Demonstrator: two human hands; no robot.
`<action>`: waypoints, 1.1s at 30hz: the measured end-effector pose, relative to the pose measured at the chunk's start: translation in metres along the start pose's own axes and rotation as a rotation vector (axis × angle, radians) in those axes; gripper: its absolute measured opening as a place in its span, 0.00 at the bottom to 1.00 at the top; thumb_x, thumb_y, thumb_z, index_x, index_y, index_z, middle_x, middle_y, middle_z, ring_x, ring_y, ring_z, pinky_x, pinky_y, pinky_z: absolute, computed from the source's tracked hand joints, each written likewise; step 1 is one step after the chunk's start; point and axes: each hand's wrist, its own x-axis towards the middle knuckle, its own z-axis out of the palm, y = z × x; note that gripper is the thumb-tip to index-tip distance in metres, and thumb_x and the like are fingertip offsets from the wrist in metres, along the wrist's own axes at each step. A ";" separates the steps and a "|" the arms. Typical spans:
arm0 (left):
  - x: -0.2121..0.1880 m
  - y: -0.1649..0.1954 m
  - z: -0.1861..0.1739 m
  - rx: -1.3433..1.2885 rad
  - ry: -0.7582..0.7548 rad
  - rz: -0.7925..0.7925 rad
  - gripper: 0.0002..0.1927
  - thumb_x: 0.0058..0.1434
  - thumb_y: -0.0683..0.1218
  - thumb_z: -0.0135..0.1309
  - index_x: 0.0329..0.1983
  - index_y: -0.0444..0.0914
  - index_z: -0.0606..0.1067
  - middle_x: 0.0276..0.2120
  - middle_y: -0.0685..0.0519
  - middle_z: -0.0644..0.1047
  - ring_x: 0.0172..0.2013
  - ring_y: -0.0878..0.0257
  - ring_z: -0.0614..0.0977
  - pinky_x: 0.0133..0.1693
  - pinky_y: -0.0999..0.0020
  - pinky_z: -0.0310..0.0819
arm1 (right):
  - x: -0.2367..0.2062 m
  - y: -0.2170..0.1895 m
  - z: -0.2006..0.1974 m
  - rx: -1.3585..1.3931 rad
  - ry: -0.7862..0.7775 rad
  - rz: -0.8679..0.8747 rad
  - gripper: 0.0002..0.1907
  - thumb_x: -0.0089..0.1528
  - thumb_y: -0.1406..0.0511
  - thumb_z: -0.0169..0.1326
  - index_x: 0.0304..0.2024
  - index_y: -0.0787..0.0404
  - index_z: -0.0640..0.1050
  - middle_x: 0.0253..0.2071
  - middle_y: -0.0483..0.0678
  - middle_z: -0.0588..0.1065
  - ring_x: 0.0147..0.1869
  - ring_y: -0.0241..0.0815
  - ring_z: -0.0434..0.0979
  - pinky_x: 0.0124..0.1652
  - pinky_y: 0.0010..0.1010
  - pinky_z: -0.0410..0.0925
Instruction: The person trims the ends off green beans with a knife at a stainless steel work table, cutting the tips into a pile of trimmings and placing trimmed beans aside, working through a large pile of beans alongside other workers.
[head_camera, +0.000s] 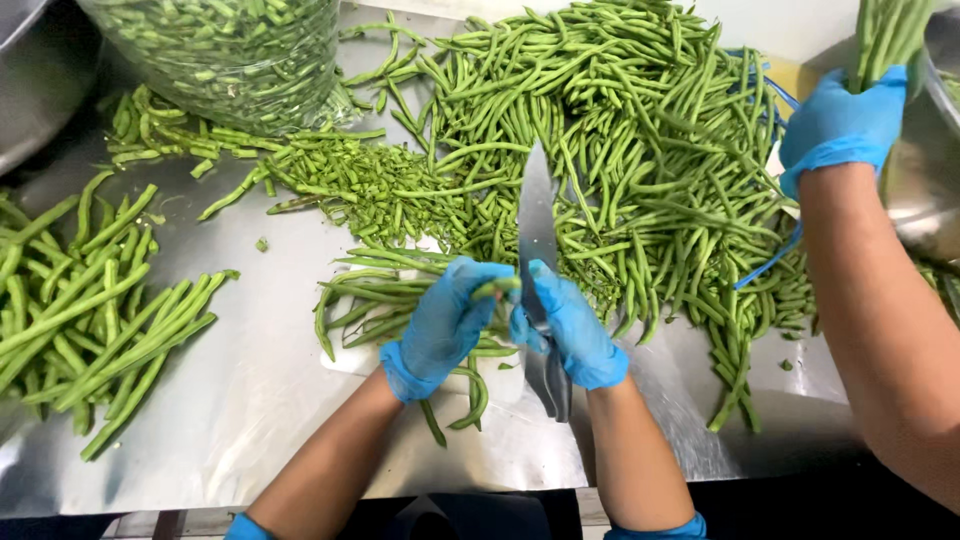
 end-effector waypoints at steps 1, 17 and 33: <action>0.000 0.001 0.000 -0.105 0.057 -0.080 0.12 0.74 0.42 0.49 0.59 0.39 0.71 0.43 0.49 0.75 0.36 0.58 0.79 0.39 0.65 0.76 | 0.002 0.001 0.001 -0.041 0.059 -0.037 0.28 0.69 0.45 0.41 0.37 0.60 0.77 0.18 0.44 0.73 0.16 0.30 0.62 0.18 0.22 0.55; -0.012 -0.004 0.026 -0.571 0.302 -0.267 0.06 0.74 0.43 0.45 0.50 0.37 0.66 0.38 0.57 0.73 0.35 0.69 0.79 0.37 0.73 0.72 | 0.006 0.022 0.012 -0.055 0.189 -0.107 0.23 0.71 0.48 0.44 0.43 0.62 0.73 0.22 0.45 0.73 0.19 0.31 0.63 0.21 0.24 0.56; -0.018 -0.044 -0.004 0.690 -0.493 -0.368 0.09 0.56 0.48 0.58 0.37 0.40 0.79 0.40 0.41 0.78 0.39 0.42 0.81 0.41 0.47 0.75 | 0.000 0.001 -0.002 -0.341 0.268 -0.190 0.24 0.71 0.52 0.43 0.61 0.57 0.76 0.19 0.40 0.70 0.19 0.28 0.63 0.21 0.24 0.59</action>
